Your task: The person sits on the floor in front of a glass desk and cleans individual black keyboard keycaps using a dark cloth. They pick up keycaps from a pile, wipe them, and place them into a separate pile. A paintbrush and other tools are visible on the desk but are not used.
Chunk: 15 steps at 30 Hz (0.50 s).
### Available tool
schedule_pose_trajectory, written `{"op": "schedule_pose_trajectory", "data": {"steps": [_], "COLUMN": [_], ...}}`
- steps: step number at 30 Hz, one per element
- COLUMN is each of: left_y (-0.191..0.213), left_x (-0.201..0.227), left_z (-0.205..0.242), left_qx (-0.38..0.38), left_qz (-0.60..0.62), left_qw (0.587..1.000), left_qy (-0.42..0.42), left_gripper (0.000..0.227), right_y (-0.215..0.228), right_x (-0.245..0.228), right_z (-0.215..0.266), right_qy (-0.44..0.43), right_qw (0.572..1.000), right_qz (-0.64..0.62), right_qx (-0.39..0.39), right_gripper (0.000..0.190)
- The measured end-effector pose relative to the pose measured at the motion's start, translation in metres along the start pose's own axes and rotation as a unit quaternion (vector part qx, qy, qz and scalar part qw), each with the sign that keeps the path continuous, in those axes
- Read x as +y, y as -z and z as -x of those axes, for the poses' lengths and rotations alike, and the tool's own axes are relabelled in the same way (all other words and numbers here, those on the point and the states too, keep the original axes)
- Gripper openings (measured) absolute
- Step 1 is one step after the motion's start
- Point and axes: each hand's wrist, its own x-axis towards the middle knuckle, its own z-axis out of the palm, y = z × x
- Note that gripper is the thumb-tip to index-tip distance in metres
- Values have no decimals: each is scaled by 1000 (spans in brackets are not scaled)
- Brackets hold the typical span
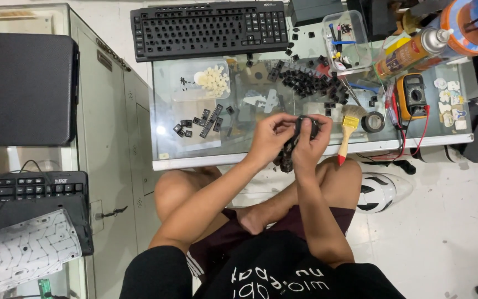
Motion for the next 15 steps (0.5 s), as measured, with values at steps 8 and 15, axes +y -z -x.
{"op": "schedule_pose_trajectory", "data": {"steps": [8, 15], "left_y": [52, 98], "left_x": [4, -2], "left_z": [-25, -44], "left_qx": [-59, -7], "left_qz": [-368, -715], "left_qw": [925, 699], "left_qy": [-74, 16], "left_gripper": [12, 16], "right_y": [16, 31], "right_x": [50, 82], "right_z": [-15, -4], "right_qy": [-24, 79], "right_qw": [976, 950], "right_qz": [188, 285], "right_qx": [-102, -96], "right_gripper": [14, 9]}}
